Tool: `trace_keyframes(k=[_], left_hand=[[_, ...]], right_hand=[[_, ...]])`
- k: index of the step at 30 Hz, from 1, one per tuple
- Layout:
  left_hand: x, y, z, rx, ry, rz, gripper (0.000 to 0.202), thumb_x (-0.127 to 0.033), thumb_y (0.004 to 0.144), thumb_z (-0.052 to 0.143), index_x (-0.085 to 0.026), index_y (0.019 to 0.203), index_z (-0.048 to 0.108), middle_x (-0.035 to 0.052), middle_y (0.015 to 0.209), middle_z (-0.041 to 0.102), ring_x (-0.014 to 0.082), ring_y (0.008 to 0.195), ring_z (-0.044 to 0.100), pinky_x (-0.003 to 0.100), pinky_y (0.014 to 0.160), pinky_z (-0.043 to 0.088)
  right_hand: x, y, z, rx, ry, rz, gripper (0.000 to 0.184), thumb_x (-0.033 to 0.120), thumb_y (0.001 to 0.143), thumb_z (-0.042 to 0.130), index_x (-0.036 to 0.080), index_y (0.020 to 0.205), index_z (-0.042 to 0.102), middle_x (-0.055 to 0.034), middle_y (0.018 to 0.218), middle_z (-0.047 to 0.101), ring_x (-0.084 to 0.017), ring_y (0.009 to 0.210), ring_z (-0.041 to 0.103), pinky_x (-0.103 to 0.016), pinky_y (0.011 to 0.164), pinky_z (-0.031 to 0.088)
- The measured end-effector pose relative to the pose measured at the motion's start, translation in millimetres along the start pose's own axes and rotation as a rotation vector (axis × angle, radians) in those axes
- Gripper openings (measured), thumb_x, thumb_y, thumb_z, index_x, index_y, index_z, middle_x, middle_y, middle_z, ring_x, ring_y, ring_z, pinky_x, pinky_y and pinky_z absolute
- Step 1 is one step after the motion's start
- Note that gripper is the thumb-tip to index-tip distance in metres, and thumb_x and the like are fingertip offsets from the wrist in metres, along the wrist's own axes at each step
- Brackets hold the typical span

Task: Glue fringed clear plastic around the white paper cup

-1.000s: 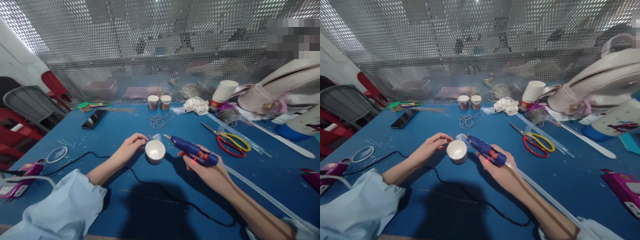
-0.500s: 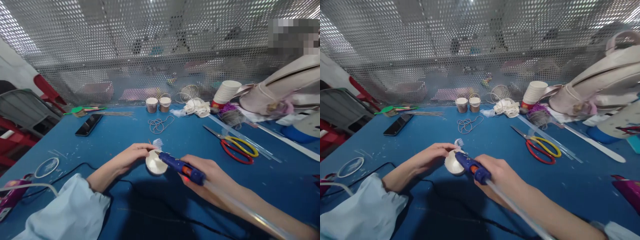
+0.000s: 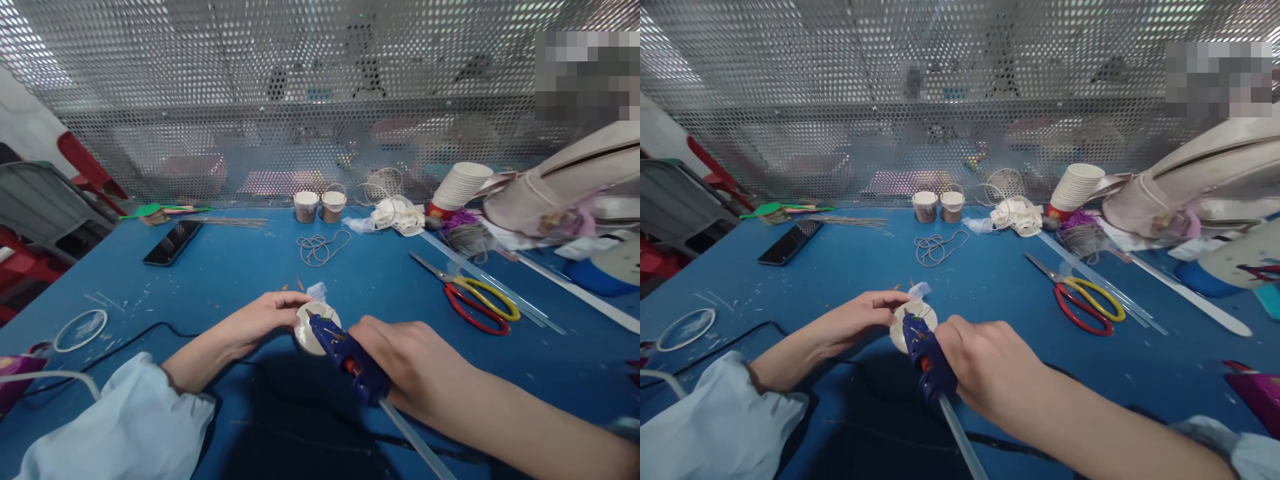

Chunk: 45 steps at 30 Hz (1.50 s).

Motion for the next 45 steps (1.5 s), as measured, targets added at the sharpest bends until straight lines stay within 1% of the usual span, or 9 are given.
trace_keyframes(k=[5, 11, 18, 24, 30, 33, 38, 41, 45], left_hand=[[-2, -3, 5.9, 0.009, 0.006, 0.003, 0.039, -0.008, 0.062, 0.061, -0.018, 0.099, 0.072, 0.0036, 0.098, 0.07, 0.0166, 0.091, 0.059, 0.027, 0.085, 0.041], [-1, -3, 5.3, -0.005, 0.021, 0.001, 0.04, -0.008, 0.063, 0.061, -0.017, 0.1, 0.071, 0.0045, 0.101, 0.07, 0.0172, 0.093, 0.059, 0.028, 0.086, 0.041], [1, -3, 5.9, 0.001, 0.016, 0.013, 0.042, -0.007, 0.064, 0.062, -0.019, 0.103, 0.071, 0.005, 0.103, 0.07, 0.0175, 0.093, 0.06, 0.028, 0.086, 0.042], [1, -4, 7.1, 0.0, 0.014, 0.012, 0.041, -0.007, 0.063, 0.062, -0.019, 0.102, 0.071, 0.0052, 0.102, 0.071, 0.0177, 0.093, 0.061, 0.029, 0.086, 0.044], [1, -6, 8.0, -0.016, 0.033, 0.014, 0.042, -0.008, 0.063, 0.062, -0.018, 0.103, 0.071, 0.0061, 0.102, 0.071, 0.0174, 0.09, 0.062, 0.029, 0.084, 0.044], [0, -7, 8.4, -0.028, 0.042, 0.014, 0.043, -0.007, 0.063, 0.062, -0.018, 0.104, 0.07, 0.0047, 0.097, 0.071, 0.0162, 0.088, 0.061, 0.027, 0.082, 0.043], [-2, -8, 10.4, -0.022, 0.066, 0.025, 0.04, -0.009, 0.063, 0.062, -0.019, 0.101, 0.07, 0.0039, 0.097, 0.07, 0.0173, 0.09, 0.061, 0.027, 0.082, 0.043], [-2, -8, 10.6, -0.024, 0.068, 0.025, 0.042, -0.008, 0.063, 0.062, -0.019, 0.102, 0.07, 0.0039, 0.098, 0.07, 0.0172, 0.09, 0.061, 0.027, 0.082, 0.043], [-1, -7, 10.3, -0.024, 0.06, 0.018, 0.04, -0.009, 0.063, 0.062, -0.019, 0.1, 0.07, 0.0043, 0.099, 0.07, 0.017, 0.09, 0.06, 0.027, 0.083, 0.042]], right_hand=[[2, 6, 1, 0.076, -0.095, -0.011, 0.011, 0.006, 0.079, 0.05, 0.017, 0.078, 0.051, 0.0001, 0.069, 0.057, -0.012, 0.05, 0.051, -0.025, 0.047, 0.024], [1, 7, 2, 0.018, -0.165, -0.023, 0.014, 0.005, 0.08, 0.046, 0.018, 0.076, 0.05, 0.0004, 0.067, 0.058, -0.011, 0.047, 0.048, -0.026, 0.046, 0.02], [2, 2, -1, -0.034, -0.216, -0.016, 0.015, 0.005, 0.081, 0.043, 0.018, 0.075, 0.049, 0.0, 0.065, 0.057, -0.012, 0.045, 0.049, -0.028, 0.045, 0.02], [8, 4, 0, -0.029, -0.181, -0.054, 0.014, 0.009, 0.084, 0.043, 0.018, 0.075, 0.049, -0.0007, 0.066, 0.058, -0.012, 0.047, 0.05, -0.028, 0.045, 0.022], [8, 1, -1, -0.039, -0.217, -0.03, 0.017, 0.003, 0.079, 0.042, 0.018, 0.077, 0.049, 0.0001, 0.065, 0.057, -0.012, 0.047, 0.05, -0.028, 0.045, 0.022], [9, -1, -1, -0.064, -0.269, -0.004, 0.018, 0.001, 0.076, 0.042, 0.019, 0.075, 0.048, 0.0001, 0.063, 0.056, -0.013, 0.044, 0.049, -0.029, 0.044, 0.018], [10, -3, 0, -0.103, -0.336, 0.024, 0.019, 0.001, 0.074, 0.044, 0.02, 0.072, 0.045, 0.0016, 0.06, 0.052, -0.012, 0.04, 0.044, -0.029, 0.044, 0.013], [10, -3, -1, -0.106, -0.331, 0.015, 0.018, 0.002, 0.077, 0.044, 0.02, 0.073, 0.045, 0.0014, 0.061, 0.053, -0.012, 0.041, 0.045, -0.029, 0.044, 0.015], [12, -2, 0, -0.067, -0.248, -0.037, 0.015, 0.006, 0.083, 0.044, 0.018, 0.075, 0.047, 0.0, 0.064, 0.056, -0.012, 0.046, 0.05, -0.027, 0.045, 0.02]])
Point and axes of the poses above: each hand's wrist, its own y-axis towards the middle knuckle, its own z-axis out of the palm, x = y × z, the point moved 8 cm from there along y, towards the middle knuckle
